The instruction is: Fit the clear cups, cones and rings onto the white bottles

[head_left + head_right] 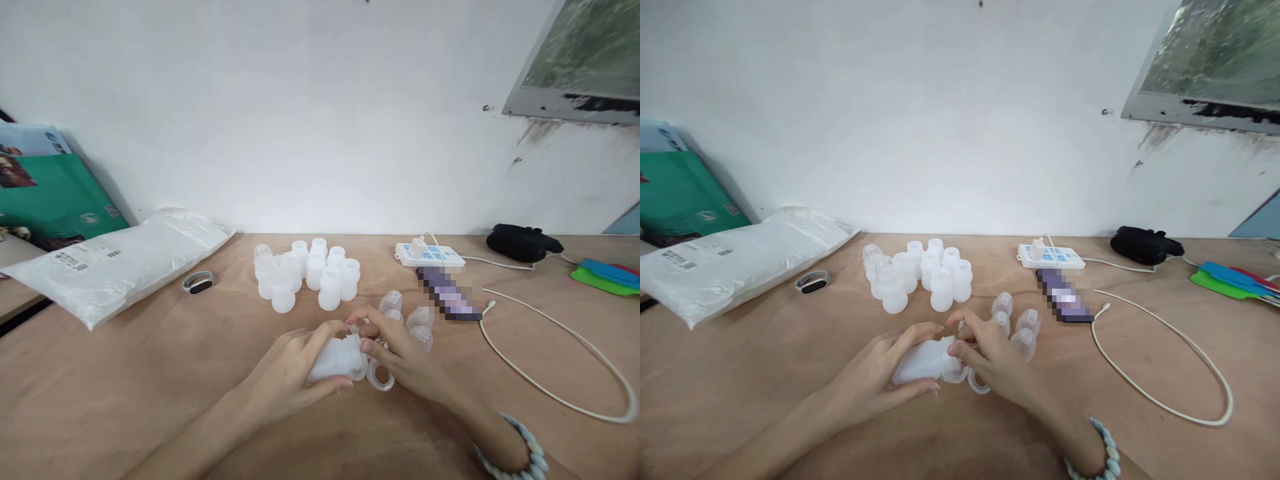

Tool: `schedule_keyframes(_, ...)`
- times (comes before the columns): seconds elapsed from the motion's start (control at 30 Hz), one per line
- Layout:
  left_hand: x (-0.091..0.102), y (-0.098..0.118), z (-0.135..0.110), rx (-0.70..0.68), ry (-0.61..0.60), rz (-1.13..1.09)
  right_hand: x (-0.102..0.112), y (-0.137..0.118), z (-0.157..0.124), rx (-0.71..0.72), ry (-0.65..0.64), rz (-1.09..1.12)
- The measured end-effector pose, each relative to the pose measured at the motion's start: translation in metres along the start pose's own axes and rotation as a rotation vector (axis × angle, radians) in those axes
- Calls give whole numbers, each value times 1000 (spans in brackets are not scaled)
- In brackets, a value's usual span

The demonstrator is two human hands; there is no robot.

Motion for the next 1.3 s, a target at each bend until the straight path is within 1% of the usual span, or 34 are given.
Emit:
schedule_keyframes(0.07, 2, -4, 0, 19, 16, -10, 3, -6, -1, 59, 13, -4)
schedule_keyframes(0.13, 3, -7, 0, 34, 26, -28, 7, -10, -3, 90, 35, -43)
schedule_keyframes(0.2, 4, -7, 1, 33, 30, -37, 11, -11, -3, 85, 56, -91)
schedule_keyframes(0.3, 2, -4, 1, 18, 14, -15, 16, -8, -3, 53, 128, -159)
schedule_keyframes(0.37, 1, -2, 1, 13, 4, 4, 18, -6, -3, 58, 160, -142)
schedule_keyframes(0.4, 0, -2, 1, 10, 3, 8, 17, -7, -3, 80, 147, -112)
schedule_keyframes(0.47, 1, -1, 1, 2, 3, -2, 11, -11, -3, 142, 81, -64)
schedule_keyframes(0.53, 2, 0, 1, -18, 8, -20, 6, -15, -3, 178, 26, -96)
schedule_keyframes(0.57, 2, 0, 1, -27, 13, -23, 5, -15, -3, 170, 20, -127)
schedule_keyframes(0.63, 3, 0, 1, -32, 29, -13, 7, -9, -2, 112, 48, -156)
schedule_keyframes(0.73, 4, -3, 0, -14, 49, 5, 11, 0, -2, 47, 81, -106)
schedule_keyframes(0.83, 5, -3, 0, -28, 67, -1, 10, -5, -1, 69, 50, -81)
schedule_keyframes(0.9, 6, -3, 0, -36, 79, -7, 9, -11, -1, 74, 33, -124)
schedule_keyframes(1.0, 8, -5, 0, -15, 110, 9, 8, -13, 0, 60, 55, -185)
schedule_keyframes(1.1, 10, -4, -1, -19, 141, 94, 10, -8, 1, 26, 98, -252)
schedule_keyframes(1.2, 9, 1, 0, -53, 140, 190, 8, -11, 1, 66, 73, -298)
schedule_keyframes(1.3, 10, 3, 1, -71, 132, 215, 5, -22, -1, 142, 28, -310)
Point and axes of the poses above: each hand's wrist, its own z-axis towards the middle knuckle, its own x-axis out of the back of the hand, y = z × x, the point moved 10 cm from there along z, towards the middle knuckle, and after that the axes turned 9 degrees about -y, right-handed, at the moved point
